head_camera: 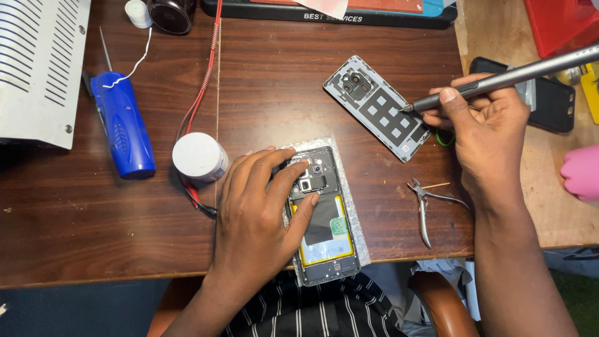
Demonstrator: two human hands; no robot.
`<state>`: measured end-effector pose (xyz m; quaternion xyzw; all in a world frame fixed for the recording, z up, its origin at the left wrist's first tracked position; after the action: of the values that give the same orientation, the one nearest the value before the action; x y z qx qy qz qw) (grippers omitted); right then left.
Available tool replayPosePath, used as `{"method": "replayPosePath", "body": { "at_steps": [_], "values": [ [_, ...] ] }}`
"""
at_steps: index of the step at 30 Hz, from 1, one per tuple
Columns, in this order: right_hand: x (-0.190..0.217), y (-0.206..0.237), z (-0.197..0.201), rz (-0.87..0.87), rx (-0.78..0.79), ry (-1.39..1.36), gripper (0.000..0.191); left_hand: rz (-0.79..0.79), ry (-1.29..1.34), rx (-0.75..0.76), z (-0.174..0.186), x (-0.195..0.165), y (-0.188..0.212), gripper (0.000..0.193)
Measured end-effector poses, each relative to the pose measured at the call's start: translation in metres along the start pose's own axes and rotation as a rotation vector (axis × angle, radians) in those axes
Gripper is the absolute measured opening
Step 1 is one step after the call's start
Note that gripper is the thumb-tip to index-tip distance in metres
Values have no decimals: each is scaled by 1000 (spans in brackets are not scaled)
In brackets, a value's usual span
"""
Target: The person repairs a disassembled smartphone on a workbench, using a precision screwdriver to unscrew and re-tighten small screws on the phone's midframe while holding the device steady with the other hand. They reposition the phone repeatedly and at the end reach for a small bottle on the bench.
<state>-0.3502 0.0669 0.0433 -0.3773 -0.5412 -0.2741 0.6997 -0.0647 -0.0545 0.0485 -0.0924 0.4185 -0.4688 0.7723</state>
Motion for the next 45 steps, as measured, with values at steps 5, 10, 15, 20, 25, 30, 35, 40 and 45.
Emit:
{"method": "replayPosePath", "body": {
  "at_steps": [5, 10, 15, 20, 25, 30, 35, 40, 45],
  "values": [
    [-1, 0, 0, -14, -7, 9, 9, 1, 2, 4, 0, -1, 0, 39],
    [0, 1, -2, -14, 8, 2, 8, 2, 4, 9, -1, -1, 0, 39],
    [1, 2, -4, -48, 12, -1, 8, 0, 4, 11, -1, -1, 0, 39],
    [3, 4, -7, -58, 16, 6, 8, -2, -1, 13, -2, -1, 0, 40],
    [4, 4, -7, -43, 24, -3, 6, -1, 5, 8, 0, -1, 0, 40],
    [7, 5, -8, -57, 30, -47, 7, -7, 8, 2, 0, -2, -1, 40],
    [19, 23, -17, -143, 126, -263, 8, -5, 74, -51, 7, -3, -2, 32],
    [16, 62, -45, -344, 219, -409, 16, -22, 247, -101, 16, -2, -2, 25],
    [13, 84, -69, -422, 260, -461, 18, -86, 308, -117, 21, -3, -1, 26]
  ]
}}
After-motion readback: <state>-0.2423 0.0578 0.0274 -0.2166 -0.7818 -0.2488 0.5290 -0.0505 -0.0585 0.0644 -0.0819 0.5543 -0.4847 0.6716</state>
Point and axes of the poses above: each hand's wrist, its own y-axis away from the middle knuckle, its own z-axis out of the back of the hand, x = y × z, the point moved 7 cm from there along -y, towards the middle knuckle, and after that the axes turned 5 degrees about -x, right-handed, at the moved point
